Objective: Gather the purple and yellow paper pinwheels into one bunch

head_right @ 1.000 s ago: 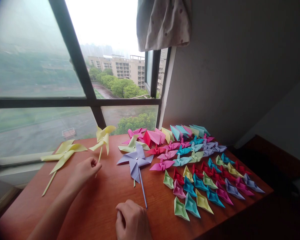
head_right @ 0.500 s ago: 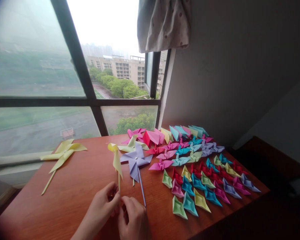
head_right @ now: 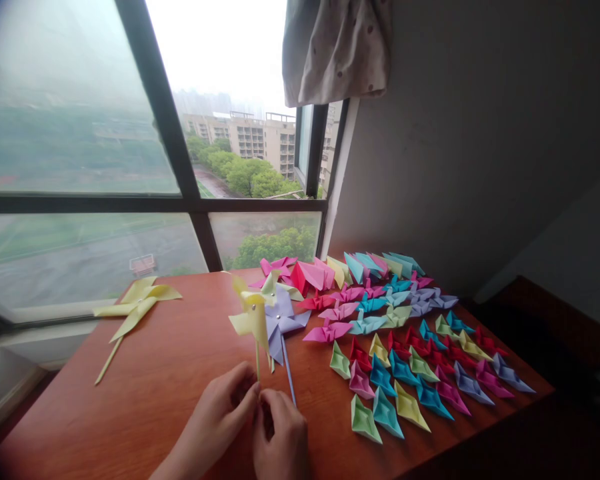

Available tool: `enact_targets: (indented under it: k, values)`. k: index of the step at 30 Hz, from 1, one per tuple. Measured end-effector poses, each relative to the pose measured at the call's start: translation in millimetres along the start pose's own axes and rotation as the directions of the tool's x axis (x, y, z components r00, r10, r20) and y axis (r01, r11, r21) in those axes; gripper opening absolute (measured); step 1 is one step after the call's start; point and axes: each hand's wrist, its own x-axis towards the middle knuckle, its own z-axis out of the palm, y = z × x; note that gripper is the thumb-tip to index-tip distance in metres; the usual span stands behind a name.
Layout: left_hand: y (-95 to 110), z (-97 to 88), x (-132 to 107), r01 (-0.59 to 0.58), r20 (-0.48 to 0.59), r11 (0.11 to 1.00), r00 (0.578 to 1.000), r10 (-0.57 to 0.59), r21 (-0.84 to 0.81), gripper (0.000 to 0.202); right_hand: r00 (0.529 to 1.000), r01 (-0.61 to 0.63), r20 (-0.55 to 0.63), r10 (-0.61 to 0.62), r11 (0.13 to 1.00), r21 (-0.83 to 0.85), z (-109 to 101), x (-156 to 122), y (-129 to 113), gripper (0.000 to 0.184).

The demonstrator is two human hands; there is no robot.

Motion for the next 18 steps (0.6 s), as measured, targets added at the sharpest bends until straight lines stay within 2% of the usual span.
enact_targets:
  k: [4, 8, 11, 16, 18]
  values:
    - [-7, -12.8, 17, -0.063, 0.042, 0.998, 0.997, 0.063, -0.014, 0.026, 0.995, -0.048, -0.083, 0.047, 0.999, -0.014, -5, 11, -1, 0.026]
    - [-29, -17.5, 31, -0.062, -0.031, 0.995, 0.997, 0.065, 0.079, 0.028, 0.985, -0.163, -0.06, 0.163, 0.987, 0.004, -14, 41, -5, 0.034]
    - [-40, -15.3, 33, -0.056, -0.059, 0.992, 0.996, 0.063, 0.112, 0.029, 0.977, -0.203, -0.066, 0.204, 0.979, 0.019, -19, 71, -4, 0.035]
    - [-40, -13.2, 29, -0.074, -0.023, 0.972, 0.996, 0.081, 0.222, 0.023, 0.958, -0.258, -0.123, 0.259, 0.966, 0.024, -16, 119, 1, 0.033]
    - [-38, -13.4, 28, -0.071, -0.017, 0.965, 0.997, 0.078, 0.253, 0.023, 0.956, -0.267, -0.133, 0.262, 0.963, -0.022, -11, 135, 4, 0.033]
